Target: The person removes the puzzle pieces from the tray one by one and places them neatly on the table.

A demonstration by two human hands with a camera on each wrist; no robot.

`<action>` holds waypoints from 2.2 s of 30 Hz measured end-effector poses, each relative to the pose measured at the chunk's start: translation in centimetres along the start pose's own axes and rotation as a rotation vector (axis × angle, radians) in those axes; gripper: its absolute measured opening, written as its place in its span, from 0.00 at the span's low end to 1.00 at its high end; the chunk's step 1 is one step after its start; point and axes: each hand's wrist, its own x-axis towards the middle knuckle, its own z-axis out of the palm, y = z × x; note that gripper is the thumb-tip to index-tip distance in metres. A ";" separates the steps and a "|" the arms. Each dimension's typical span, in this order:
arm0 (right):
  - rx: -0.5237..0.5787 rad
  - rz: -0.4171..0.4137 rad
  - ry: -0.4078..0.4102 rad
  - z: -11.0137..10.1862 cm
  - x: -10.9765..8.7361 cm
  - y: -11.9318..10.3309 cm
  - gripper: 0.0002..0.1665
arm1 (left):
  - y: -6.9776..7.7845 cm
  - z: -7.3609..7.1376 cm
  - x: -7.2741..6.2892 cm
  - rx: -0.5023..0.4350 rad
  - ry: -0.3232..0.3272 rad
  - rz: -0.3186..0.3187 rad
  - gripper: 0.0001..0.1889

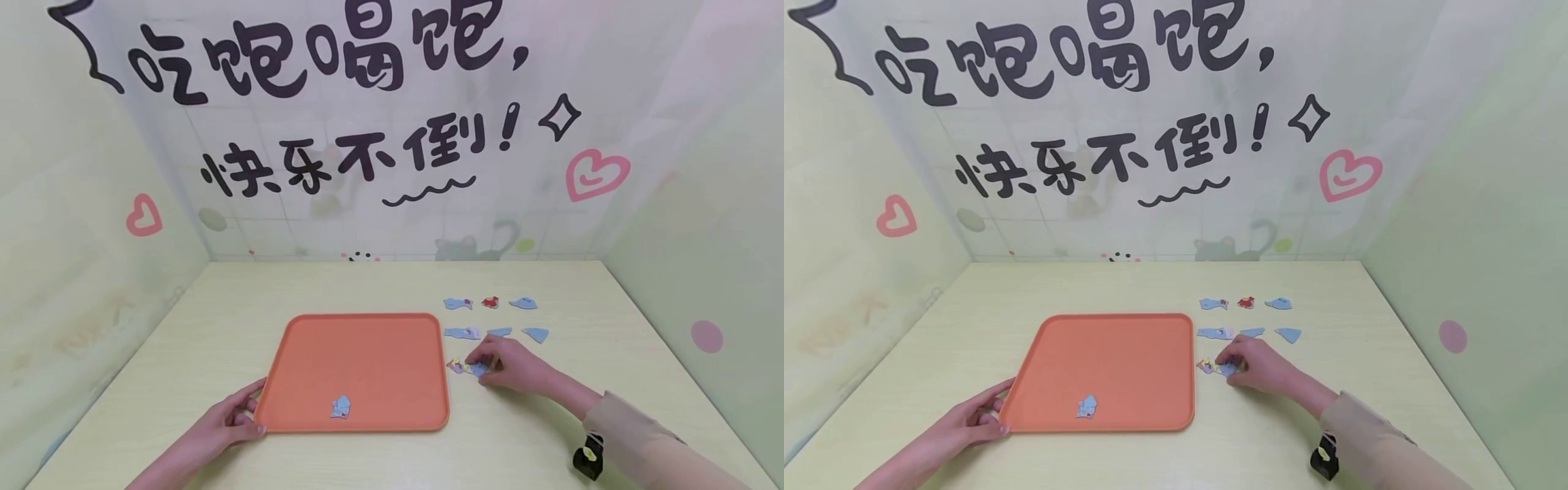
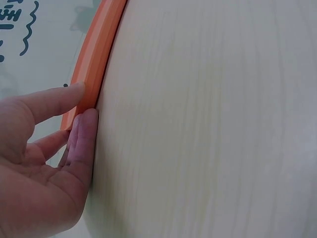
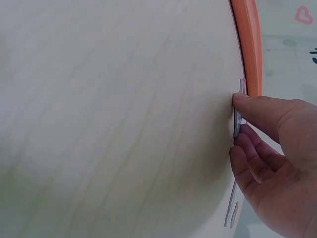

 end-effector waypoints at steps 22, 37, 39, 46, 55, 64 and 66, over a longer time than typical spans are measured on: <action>0.024 -0.040 -0.040 -0.1 -0.5 0.2 0.16 | -0.2 0.0 -0.1 0.012 0.018 0.004 0.47; -0.117 -0.183 -0.122 0.5 5.1 -5.0 0.19 | 0.1 -0.1 -0.1 0.030 0.022 0.005 0.47; -0.146 -0.212 -0.154 1.5 6.1 -6.2 0.18 | 0.0 0.0 -0.2 0.027 0.009 0.020 0.47; -0.280 -0.323 -0.249 4.8 9.2 -10.3 0.22 | 0.0 -0.2 -0.2 -0.001 -0.006 -0.004 0.47; -0.360 -0.499 -0.369 8.4 12.0 -13.3 0.27 | -0.1 -0.4 0.1 0.030 -0.008 0.017 0.47; -0.321 -0.513 -0.401 9.3 12.3 -15.0 0.17 | -0.5 -0.4 -0.2 0.025 -0.009 -0.008 0.47; -0.307 -0.512 -0.402 9.5 12.3 -15.0 0.15 | -0.6 -0.4 -0.2 0.031 -0.010 -0.011 0.47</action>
